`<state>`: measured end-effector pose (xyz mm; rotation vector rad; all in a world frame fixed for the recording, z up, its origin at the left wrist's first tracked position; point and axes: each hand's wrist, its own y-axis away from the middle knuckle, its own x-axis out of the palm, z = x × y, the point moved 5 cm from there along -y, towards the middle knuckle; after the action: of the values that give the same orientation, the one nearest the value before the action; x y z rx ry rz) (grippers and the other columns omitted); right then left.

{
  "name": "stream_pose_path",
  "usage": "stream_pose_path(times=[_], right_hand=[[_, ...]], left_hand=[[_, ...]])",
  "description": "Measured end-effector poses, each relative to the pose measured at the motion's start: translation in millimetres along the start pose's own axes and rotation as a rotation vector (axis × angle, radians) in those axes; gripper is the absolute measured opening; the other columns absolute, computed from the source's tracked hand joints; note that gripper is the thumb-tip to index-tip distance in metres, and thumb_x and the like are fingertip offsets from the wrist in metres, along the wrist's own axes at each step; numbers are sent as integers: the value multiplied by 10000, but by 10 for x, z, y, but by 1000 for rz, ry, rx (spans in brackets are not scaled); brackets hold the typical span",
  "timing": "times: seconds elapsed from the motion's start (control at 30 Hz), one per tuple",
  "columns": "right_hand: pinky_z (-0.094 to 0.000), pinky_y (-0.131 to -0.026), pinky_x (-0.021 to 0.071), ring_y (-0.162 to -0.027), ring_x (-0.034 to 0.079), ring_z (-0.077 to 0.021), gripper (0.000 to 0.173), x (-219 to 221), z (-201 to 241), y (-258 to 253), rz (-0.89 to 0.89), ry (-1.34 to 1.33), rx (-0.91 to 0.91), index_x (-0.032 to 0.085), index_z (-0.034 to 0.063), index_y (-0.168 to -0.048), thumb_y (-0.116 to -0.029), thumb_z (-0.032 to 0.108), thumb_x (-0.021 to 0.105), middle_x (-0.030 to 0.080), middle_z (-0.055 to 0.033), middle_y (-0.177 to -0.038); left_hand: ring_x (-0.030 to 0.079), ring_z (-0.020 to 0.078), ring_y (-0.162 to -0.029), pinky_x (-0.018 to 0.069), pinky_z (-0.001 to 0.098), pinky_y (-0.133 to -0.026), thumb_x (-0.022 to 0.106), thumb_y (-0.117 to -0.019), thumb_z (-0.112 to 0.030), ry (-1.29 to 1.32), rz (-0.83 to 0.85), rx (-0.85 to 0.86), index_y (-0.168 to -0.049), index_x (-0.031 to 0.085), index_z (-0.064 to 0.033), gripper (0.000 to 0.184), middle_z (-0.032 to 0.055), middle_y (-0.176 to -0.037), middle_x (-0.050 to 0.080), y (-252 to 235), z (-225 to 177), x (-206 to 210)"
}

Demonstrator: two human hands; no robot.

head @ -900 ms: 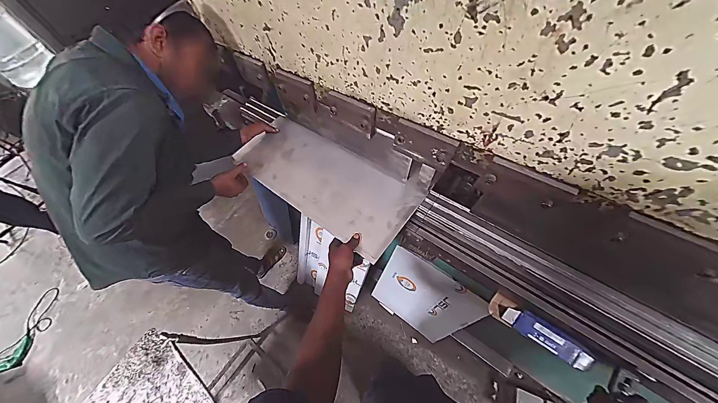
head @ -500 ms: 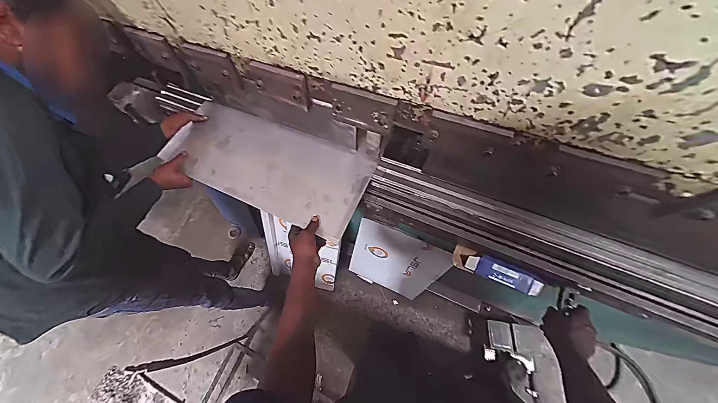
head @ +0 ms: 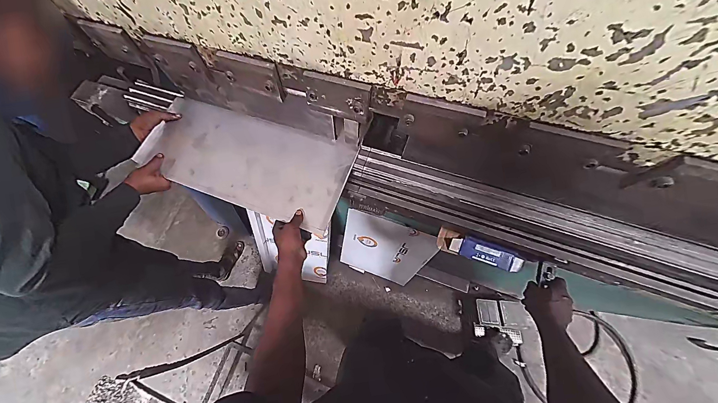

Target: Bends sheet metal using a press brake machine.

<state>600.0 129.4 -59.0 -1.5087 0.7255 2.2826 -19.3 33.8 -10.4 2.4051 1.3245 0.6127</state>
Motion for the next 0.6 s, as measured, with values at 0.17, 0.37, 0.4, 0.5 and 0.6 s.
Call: stream_pose_path(times=[0.17, 0.37, 0.4, 0.5, 0.6], right_hand=[[-679, -819, 533, -1033, 696, -453, 457, -28, 29, 25, 12, 38, 28, 546, 92, -1366, -985, 339, 592, 706, -252, -1113], [-670, -839, 535, -1039, 702, -434, 485, 16, 12, -12, 6, 36, 45, 536, 97, -1388, -985, 360, 589, 712, -235, -1127], [-665, -839, 542, -1019, 710, -426, 492, 39, 1, -48, 8, 16, 39, 531, 90, -1392, -988, 363, 597, 718, -226, -1114], [-647, -836, 557, -971, 723, -405, 516, 99, -58, -96, 37, -48, 31, 505, 76, -1412, -993, 361, 603, 723, -214, -1090], [-619, -803, 580, -908, 735, -380, 528, 105, -47, -106, 64, -129, 13, 498, 52, -1401, -993, 361, 627, 728, -202, -1054]], left_hand=[[669, 220, -756, 568, 389, -610, 735, -955, -213, 19, -14, -9, -1302, 562, -104, 403, 135, -1045, 694, -26, 20, 0], [679, 212, -723, 580, 382, -587, 737, -943, -158, 45, -25, 16, -1262, 568, -47, 377, 144, -996, 701, -101, 38, 0], [673, 207, -706, 576, 376, -576, 736, -943, -157, 43, -30, 23, -1255, 567, -43, 372, 141, -984, 700, -106, 34, 4], [682, 212, -711, 579, 379, -572, 737, -943, -161, 42, -36, 37, -1273, 567, -47, 389, 144, -991, 709, -91, 30, -2], [666, 190, -682, 568, 357, -554, 726, -947, -154, 46, -36, 49, -1235, 561, -51, 347, 124, -964, 698, -80, 7, 23]])
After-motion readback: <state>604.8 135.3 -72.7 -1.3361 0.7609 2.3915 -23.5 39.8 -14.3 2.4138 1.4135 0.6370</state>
